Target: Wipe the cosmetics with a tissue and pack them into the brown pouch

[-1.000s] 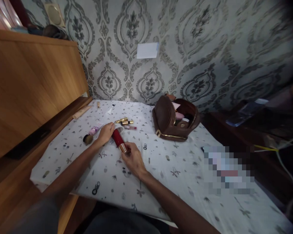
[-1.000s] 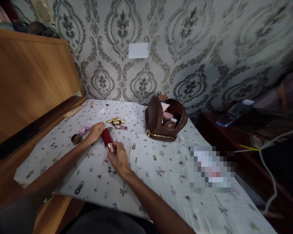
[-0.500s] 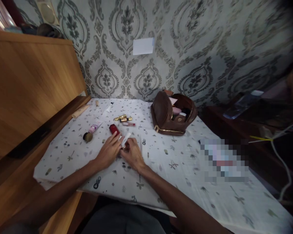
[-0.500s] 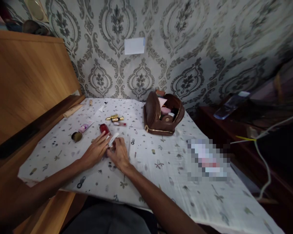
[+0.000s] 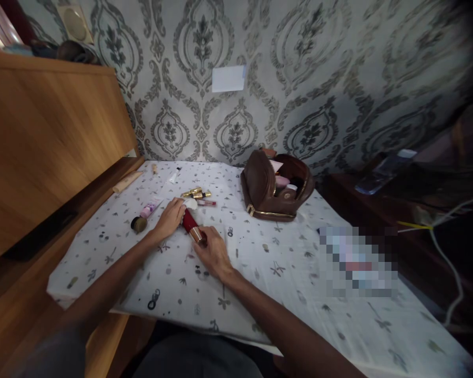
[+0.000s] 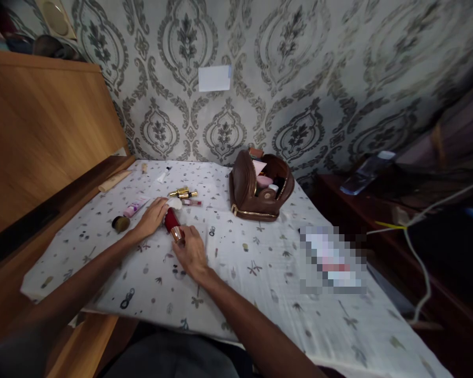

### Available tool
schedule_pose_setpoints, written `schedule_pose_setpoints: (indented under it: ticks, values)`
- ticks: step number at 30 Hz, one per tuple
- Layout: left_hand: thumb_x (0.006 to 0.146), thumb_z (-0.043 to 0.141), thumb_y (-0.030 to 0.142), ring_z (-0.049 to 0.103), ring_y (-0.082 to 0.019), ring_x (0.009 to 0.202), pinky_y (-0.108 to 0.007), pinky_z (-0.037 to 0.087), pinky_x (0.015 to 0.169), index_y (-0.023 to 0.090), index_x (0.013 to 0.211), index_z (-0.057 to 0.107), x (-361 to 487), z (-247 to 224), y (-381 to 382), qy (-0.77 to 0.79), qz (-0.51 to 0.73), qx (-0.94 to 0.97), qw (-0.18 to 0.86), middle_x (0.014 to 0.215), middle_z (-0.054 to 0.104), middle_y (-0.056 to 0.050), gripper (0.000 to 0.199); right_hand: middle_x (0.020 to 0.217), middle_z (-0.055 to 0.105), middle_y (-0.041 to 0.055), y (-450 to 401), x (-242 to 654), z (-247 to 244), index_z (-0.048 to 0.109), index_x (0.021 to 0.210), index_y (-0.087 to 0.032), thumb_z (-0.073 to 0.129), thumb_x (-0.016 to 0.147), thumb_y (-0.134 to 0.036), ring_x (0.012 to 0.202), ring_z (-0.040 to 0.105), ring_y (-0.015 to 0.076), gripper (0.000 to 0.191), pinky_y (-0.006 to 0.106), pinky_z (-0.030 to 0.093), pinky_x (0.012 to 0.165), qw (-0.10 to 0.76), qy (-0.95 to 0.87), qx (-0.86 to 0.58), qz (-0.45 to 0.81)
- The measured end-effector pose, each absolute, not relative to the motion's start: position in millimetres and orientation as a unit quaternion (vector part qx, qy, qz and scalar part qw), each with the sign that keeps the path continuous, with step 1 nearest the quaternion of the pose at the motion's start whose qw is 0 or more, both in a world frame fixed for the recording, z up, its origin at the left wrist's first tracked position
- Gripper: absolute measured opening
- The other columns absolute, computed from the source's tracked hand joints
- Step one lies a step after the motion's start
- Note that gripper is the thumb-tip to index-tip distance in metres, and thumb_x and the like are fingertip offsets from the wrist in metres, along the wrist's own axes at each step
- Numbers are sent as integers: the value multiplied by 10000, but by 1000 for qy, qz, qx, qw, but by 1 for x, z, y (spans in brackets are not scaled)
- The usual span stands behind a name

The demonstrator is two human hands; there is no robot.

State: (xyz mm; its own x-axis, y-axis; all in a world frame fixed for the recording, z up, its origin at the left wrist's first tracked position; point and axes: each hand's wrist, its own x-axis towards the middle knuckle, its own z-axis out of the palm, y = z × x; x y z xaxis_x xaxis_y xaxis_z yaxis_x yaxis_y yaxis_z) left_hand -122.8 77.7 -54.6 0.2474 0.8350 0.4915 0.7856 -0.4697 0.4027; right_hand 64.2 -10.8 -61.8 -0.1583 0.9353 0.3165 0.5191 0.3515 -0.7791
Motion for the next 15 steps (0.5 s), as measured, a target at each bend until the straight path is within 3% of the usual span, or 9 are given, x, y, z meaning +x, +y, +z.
schedule_pose_setpoints:
  ticks: [3, 6, 10, 15]
  values:
    - [995, 335, 312, 588, -209, 868, -362, 497, 864, 217, 862, 559, -129, -56, 92, 551, 355, 754, 42, 860, 613, -52, 277, 977, 635, 43, -11, 65, -61, 637, 1058, -209, 634, 740, -151, 851, 596, 189, 324, 334, 502, 814, 408, -708, -510, 270]
    - [958, 407, 325, 557, -206, 789, -350, 479, 816, 234, 698, 477, -138, -54, 104, 586, 374, 718, 33, 747, 554, -34, 284, 962, 657, 45, -8, 68, -60, 646, 1041, -201, 636, 729, -168, 834, 606, 190, 314, 330, 506, 785, 429, -686, -511, 290]
    - [936, 416, 325, 551, -210, 763, -360, 473, 797, 241, 606, 423, -145, -40, 103, 605, 399, 688, 24, 722, 555, -44, 340, 941, 687, 30, 0, 76, -58, 617, 1063, -199, 648, 714, -206, 749, 615, 176, 351, 327, 519, 736, 472, -631, -518, 333]
    - [921, 463, 316, 597, -207, 858, -347, 469, 856, 231, 674, 527, -114, -19, 65, 538, 401, 740, 36, 796, 650, -42, 269, 881, 687, 13, 3, 82, -54, 606, 1001, -204, 679, 681, -235, 703, 604, 161, 330, 319, 521, 732, 503, -601, -515, 348]
